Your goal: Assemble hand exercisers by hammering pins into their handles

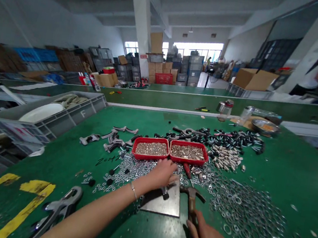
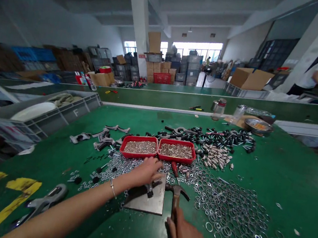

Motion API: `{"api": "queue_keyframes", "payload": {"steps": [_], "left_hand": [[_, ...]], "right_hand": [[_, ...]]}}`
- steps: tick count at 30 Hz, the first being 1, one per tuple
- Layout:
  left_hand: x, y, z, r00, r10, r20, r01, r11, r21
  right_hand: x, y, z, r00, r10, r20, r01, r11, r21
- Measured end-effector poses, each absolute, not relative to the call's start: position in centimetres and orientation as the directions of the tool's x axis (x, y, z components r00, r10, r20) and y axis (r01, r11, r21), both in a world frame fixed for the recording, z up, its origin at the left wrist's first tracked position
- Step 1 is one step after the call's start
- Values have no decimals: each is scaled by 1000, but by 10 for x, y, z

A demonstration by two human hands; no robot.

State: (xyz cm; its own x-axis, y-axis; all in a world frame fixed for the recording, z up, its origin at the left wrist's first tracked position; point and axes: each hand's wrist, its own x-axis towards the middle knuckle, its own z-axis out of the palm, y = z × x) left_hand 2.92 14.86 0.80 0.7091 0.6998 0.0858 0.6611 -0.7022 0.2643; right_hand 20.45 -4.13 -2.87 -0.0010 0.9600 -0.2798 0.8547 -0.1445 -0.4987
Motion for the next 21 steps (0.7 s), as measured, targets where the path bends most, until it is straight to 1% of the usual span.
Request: {"api": "queue_keyframes", "payload": {"steps": [1,2,4,6,9,12,15,19,21], "left_hand": [[38,161,15,701,703,121,665,-705,246],[48,175,22,688,716,118,684,-694,224],[68,204,33,670,738,77,714,-670,206],[85,228,36,647,762,14,747,-638,189],[100,250,30,609,791,-54,787,-595,164],[103,255,19,579,812,-71,810,-564,159],[99,250,15,543,839,-21,826,-530,194],[79,218,21,497,861,111,810,-506,297],[59,192,21,517,839,169,757,-540,368]], "right_hand": [[207,-52,-36,12,967,-255,838,-149,-526],[209,-62,-42,24,976,-217,823,-142,-549],[208,-74,-54,46,990,-130,807,-113,-579],[206,-74,-60,73,994,-81,794,-107,-598],[211,-62,-61,143,986,-89,751,-166,-638],[227,-51,-60,162,971,-178,686,-241,-686],[240,-47,-61,121,967,-223,648,-247,-721],[242,-48,-61,122,962,-246,639,-266,-722],[241,-49,-59,105,957,-269,590,-278,-758]]}}
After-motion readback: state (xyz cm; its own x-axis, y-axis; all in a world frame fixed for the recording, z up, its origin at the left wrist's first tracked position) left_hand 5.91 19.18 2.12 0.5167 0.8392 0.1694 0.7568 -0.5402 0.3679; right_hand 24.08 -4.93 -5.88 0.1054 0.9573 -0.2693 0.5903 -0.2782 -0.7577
